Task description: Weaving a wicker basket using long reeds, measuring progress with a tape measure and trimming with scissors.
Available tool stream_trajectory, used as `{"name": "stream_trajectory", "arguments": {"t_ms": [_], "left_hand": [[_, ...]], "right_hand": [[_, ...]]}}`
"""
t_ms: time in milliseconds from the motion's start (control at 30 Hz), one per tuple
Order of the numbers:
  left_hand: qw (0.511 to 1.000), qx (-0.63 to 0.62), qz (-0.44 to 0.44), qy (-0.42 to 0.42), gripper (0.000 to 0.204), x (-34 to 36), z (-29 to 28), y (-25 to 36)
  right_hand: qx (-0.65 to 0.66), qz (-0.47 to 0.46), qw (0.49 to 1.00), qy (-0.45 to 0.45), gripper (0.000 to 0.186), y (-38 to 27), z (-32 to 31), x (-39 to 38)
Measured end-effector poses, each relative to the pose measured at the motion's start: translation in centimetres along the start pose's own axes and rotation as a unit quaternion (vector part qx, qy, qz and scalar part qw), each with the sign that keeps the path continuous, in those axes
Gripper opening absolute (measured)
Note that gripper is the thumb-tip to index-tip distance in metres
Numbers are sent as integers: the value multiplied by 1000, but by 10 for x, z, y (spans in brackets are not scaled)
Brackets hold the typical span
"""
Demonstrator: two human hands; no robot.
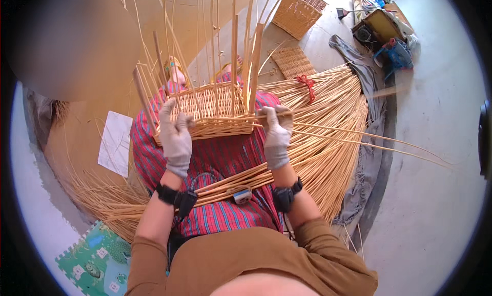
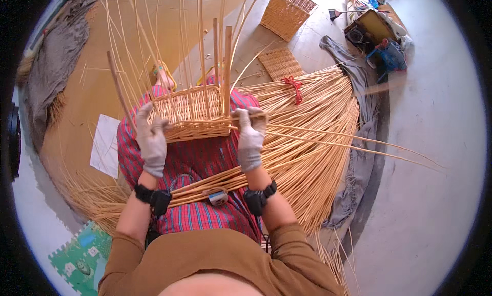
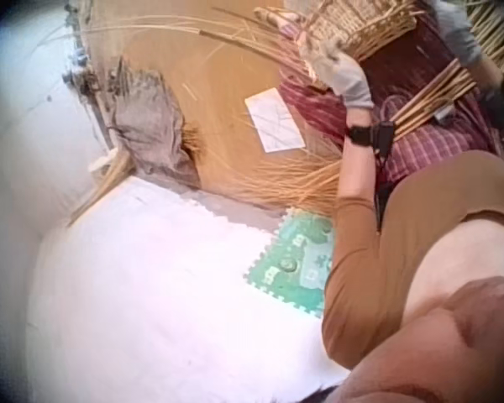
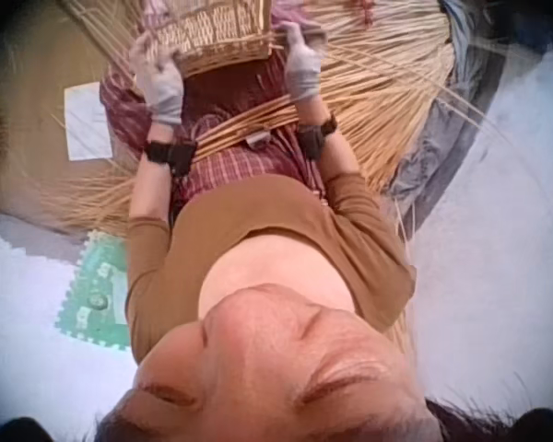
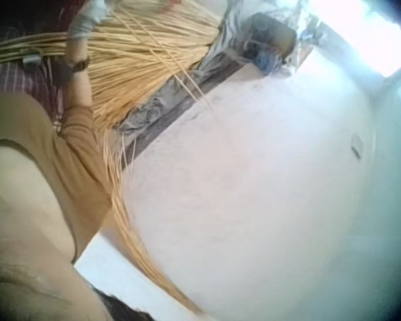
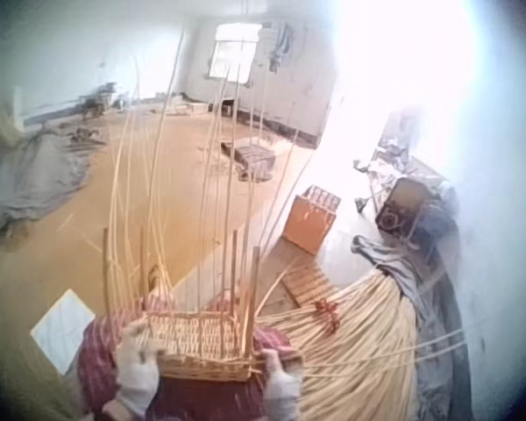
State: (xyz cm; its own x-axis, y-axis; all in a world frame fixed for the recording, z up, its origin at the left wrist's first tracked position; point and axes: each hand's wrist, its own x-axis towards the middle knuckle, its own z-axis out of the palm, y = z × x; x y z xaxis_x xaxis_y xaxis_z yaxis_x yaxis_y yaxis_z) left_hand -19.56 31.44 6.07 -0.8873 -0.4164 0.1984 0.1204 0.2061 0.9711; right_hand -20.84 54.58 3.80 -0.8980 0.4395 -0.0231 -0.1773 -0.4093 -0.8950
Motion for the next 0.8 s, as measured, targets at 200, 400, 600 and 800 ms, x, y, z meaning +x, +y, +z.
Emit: {"name": "stream_trajectory", "arguments": {"t_ms": [200, 400, 600, 800], "left_hand": [[870, 45, -337, -357, 28, 16, 48, 5], [920, -36, -309, -236, 30, 2, 63, -31], [919, -47, -325, -219, 33, 3, 66, -36], [910, -18, -340, -236, 34, 5, 65, -38]], "right_hand": [[-140, 69, 983, -97, 15, -22, -9, 7], [-481, -438, 721, -240, 67, 8, 110, 74], [-407, -202, 845, -283, 77, 6, 131, 69], [-300, -22, 887, -350, 68, -15, 74, 73]]}}
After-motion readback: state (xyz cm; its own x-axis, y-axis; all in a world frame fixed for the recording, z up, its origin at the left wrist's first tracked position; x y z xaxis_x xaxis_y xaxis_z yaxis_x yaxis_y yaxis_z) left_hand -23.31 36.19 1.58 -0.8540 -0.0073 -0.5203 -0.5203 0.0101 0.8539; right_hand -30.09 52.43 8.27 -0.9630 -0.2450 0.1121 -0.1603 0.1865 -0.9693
